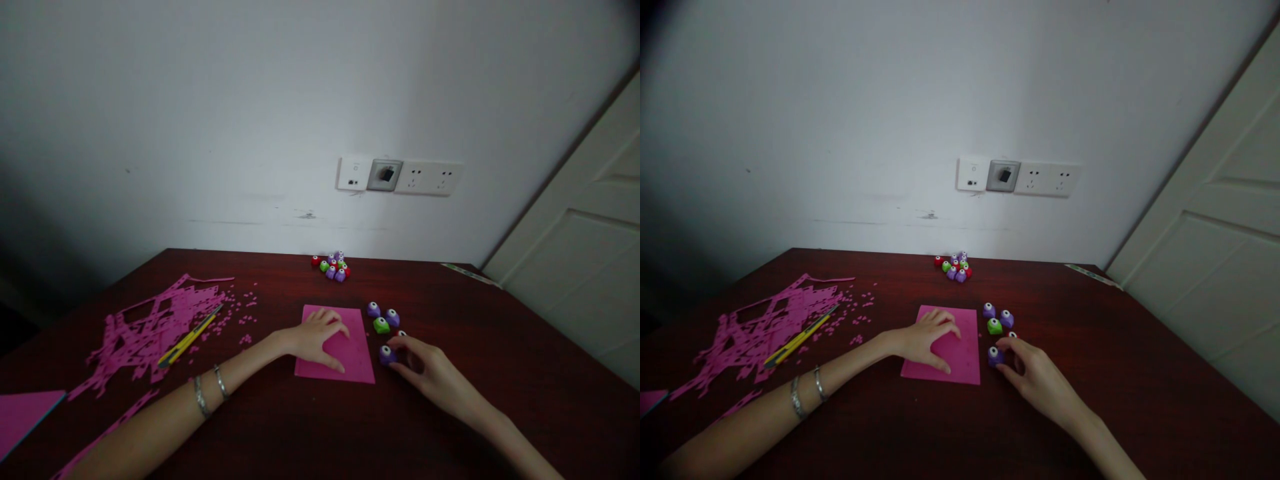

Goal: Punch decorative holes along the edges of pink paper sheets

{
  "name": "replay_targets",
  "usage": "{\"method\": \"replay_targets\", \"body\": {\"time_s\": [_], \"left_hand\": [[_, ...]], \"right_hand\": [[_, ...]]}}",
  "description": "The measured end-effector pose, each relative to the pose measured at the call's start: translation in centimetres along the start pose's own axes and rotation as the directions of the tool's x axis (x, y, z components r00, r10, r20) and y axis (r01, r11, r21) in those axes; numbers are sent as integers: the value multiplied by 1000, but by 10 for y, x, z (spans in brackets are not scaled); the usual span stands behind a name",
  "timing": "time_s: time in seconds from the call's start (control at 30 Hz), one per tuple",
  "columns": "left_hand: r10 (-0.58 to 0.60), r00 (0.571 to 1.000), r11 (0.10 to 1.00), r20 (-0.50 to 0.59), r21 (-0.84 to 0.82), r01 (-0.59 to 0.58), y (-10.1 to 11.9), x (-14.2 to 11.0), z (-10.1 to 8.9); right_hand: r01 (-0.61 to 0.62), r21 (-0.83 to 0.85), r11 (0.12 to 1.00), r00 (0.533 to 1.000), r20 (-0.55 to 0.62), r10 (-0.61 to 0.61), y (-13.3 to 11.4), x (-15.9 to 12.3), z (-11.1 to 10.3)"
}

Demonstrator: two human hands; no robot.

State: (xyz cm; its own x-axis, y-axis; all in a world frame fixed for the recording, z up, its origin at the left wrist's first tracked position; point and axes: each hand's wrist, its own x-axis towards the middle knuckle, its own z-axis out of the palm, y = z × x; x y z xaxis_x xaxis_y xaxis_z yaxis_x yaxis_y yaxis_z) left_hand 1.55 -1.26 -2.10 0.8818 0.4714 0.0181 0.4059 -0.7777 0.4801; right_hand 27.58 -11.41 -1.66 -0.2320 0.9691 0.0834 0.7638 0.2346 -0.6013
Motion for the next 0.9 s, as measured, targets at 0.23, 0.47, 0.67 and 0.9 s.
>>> {"method": "replay_targets", "body": {"time_s": [0.23,0.47,0.67,0.9], "left_hand": [[-3,1000,1000,-7,-4,3,2,0,0],[5,1000,1000,-12,15,-5,1,0,1],[-3,1000,1000,11,12,3,1,-1,-1],[2,1000,1000,1,-19,-2,2,-1,-1]], "right_hand": [[21,-19,1000,1000,22,-21,4,-1,1],[46,-42,998,995,-87,-49,-2,-2,-7],[-85,53,995,913,-396,99,15,0,-25],[-257,-138,957,905,-381,188,61,4,-20]]}}
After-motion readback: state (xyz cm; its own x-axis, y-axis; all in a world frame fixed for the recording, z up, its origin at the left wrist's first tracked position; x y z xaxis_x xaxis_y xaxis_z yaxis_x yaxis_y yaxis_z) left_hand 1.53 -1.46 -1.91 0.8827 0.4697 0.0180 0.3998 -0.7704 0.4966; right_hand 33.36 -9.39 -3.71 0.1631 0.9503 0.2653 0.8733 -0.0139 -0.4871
